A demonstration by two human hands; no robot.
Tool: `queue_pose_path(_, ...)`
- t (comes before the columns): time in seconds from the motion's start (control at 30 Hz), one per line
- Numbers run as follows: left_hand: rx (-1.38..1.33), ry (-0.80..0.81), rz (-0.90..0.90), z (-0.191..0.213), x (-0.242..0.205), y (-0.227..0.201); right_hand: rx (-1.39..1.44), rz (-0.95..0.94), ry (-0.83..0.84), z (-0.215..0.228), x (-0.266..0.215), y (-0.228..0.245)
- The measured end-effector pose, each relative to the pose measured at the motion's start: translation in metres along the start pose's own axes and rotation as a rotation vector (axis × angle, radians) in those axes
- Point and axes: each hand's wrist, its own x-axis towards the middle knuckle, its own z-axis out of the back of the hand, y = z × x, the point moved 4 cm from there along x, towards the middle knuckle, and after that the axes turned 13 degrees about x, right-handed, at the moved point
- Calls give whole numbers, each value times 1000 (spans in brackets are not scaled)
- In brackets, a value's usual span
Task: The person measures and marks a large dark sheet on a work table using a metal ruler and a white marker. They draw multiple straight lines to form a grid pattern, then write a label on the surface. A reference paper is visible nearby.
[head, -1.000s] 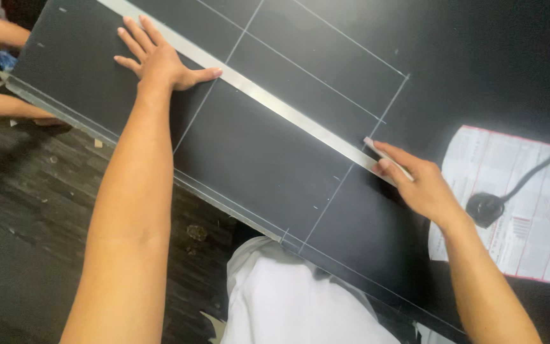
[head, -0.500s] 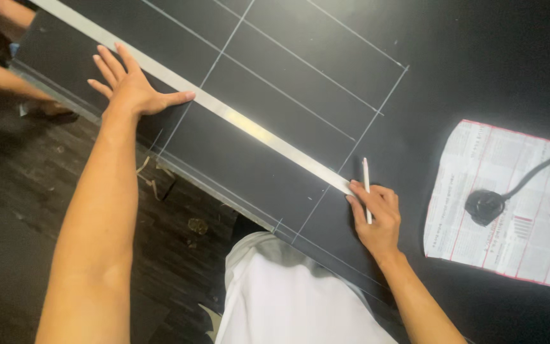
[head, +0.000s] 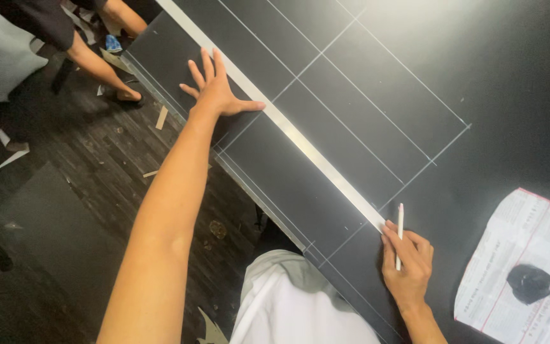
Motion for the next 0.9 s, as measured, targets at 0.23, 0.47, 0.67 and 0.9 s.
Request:
queue_pose_path(0.23,6,9,1,-2,2,0,3,-17,1,-2,-2,-5)
queue_pose_path(0.47,42,34,3,-4,2,0,-6,15,20,-1,1,-3)
queue_pose_path(0.67,95,66,19,-1,5,1,-6,20,13,0,0,-5)
queue_pose_path(0.9,64,80,42,1,3,1,-16,-3,-2,0,3,0)
